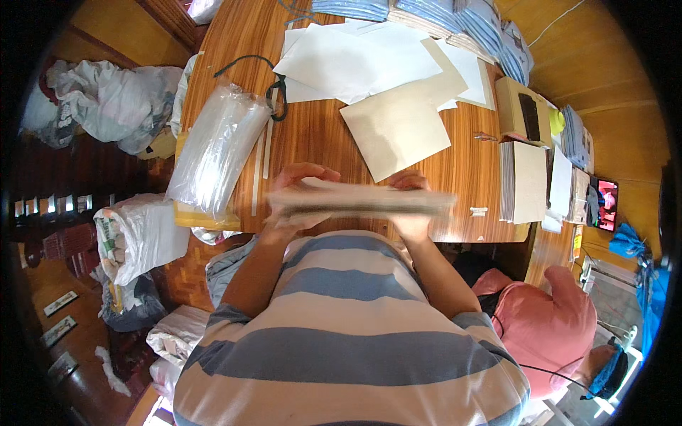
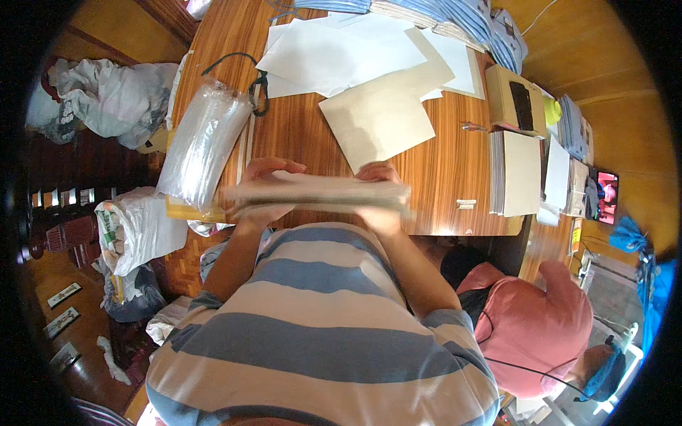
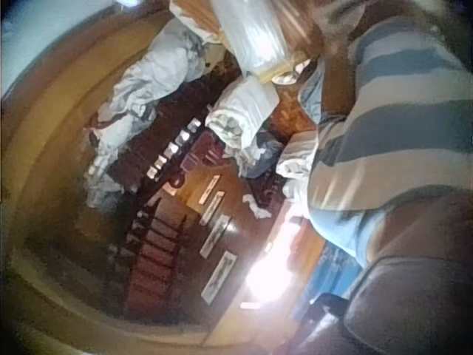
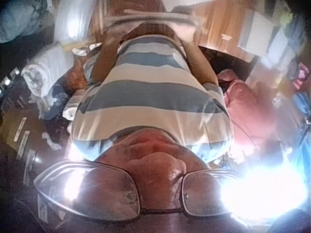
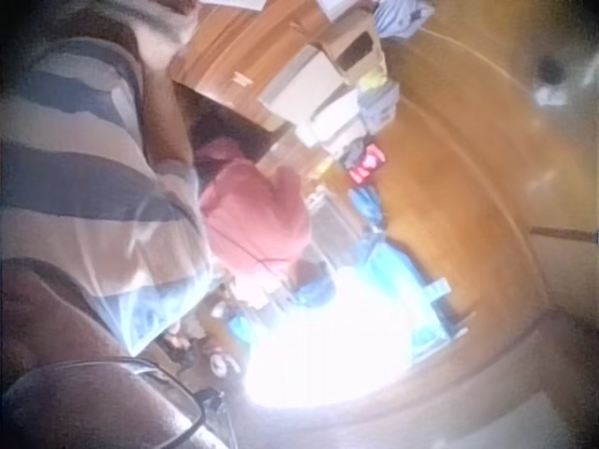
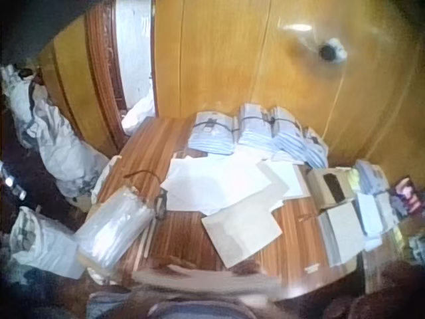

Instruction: The person sorts through a stack of white paper-like inserts or fabric pieces on a wooden table, aligns them into a neat pile, and places them into a clear plastic bag using shears to trim the packaging; then the person moves to a floor area to sort through folded grey garments.

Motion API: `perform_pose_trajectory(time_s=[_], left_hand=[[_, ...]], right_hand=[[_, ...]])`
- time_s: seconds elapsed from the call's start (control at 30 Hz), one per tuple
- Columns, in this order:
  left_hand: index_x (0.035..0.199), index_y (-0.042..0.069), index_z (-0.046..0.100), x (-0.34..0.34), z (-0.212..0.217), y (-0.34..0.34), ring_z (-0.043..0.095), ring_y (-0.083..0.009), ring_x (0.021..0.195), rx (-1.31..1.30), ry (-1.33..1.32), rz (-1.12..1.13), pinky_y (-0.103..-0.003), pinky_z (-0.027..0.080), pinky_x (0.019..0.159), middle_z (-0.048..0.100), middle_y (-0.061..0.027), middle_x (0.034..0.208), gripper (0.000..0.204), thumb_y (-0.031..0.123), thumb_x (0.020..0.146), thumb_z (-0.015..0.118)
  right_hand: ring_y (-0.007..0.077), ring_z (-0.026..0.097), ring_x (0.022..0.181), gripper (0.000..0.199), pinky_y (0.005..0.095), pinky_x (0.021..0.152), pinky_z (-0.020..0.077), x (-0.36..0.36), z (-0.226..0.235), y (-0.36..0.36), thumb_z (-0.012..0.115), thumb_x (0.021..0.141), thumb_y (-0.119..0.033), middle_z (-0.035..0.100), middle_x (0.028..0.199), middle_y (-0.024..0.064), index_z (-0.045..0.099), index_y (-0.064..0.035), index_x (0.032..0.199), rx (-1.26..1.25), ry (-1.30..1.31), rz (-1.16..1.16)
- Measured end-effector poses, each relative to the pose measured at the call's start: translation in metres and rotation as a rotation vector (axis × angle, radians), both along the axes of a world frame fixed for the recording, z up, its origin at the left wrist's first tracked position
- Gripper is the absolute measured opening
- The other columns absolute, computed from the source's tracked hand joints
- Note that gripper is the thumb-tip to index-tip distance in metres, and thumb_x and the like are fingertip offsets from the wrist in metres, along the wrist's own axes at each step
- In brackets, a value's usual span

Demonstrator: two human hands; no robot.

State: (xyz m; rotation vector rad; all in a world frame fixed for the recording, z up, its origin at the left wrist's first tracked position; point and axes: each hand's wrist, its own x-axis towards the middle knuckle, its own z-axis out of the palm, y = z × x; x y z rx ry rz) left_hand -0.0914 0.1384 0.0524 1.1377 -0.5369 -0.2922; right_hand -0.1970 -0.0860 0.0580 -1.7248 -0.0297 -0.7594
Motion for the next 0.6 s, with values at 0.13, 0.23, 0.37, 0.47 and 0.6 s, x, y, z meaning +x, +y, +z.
perform_pose_trajectory(time_s=[0.13,0.23,0.37,0.47,0.6], left_hand=[[0.121,0.004,0.058,0.009,-0.016,-0.008,0.070,-0.0255,0.103,-0.036,0.203,-0.039,-0.038,0.059,0.090,0.070,-0.0157,0.115,0.056,0.008,0.076,0.090],[0.125,0.002,0.059,-0.006,-0.040,-0.018,0.070,-0.0234,0.103,0.280,0.091,0.096,-0.039,0.058,0.091,0.071,-0.0149,0.114,0.063,0.016,0.073,0.093],[0.129,-0.002,0.056,0.000,0.001,-0.036,0.066,-0.0229,0.107,0.528,0.224,0.106,-0.039,0.054,0.093,0.068,-0.0129,0.116,0.058,0.017,0.083,0.086],[0.119,-0.002,0.067,-0.002,-0.022,-0.044,0.069,-0.0221,0.102,0.355,0.462,0.168,-0.036,0.056,0.089,0.073,-0.0130,0.110,0.045,0.020,0.084,0.084],[0.121,-0.003,0.066,-0.011,-0.077,-0.045,0.069,-0.0224,0.102,0.433,0.670,0.245,-0.036,0.055,0.089,0.073,-0.0129,0.111,0.040,0.014,0.088,0.080]], right_hand=[[0.0225,0.064,0.108,0.049,0.0363,0.090,0.0546,-0.012,-0.016,-0.020,0.092,0.072,-0.012,0.066,0.110,0.0158,0.060,0.0001,0.108,0.130,0.198,0.001],[0.0233,0.067,0.107,0.045,0.0352,0.090,0.0551,-0.015,-0.016,-0.012,0.089,0.080,-0.016,0.070,0.111,0.0148,0.064,0.0042,0.111,0.348,0.533,-0.092],[0.0217,0.070,0.098,0.050,0.0341,0.089,0.0551,0.014,0.028,-0.024,0.085,0.086,-0.026,0.074,0.106,0.0178,0.065,0.0094,0.116,0.232,0.652,-0.128],[0.0225,0.070,0.093,0.055,0.0347,0.085,0.0555,0.034,0.022,-0.051,0.083,0.087,-0.037,0.074,0.101,0.0195,0.067,0.0097,0.111,0.197,0.755,-0.028],[0.0269,0.070,0.085,0.067,0.0369,0.076,0.0569,0.060,-0.045,-0.135,0.088,0.078,-0.045,0.070,0.091,0.0189,0.067,0.0109,0.108,-0.208,0.651,-0.333]])
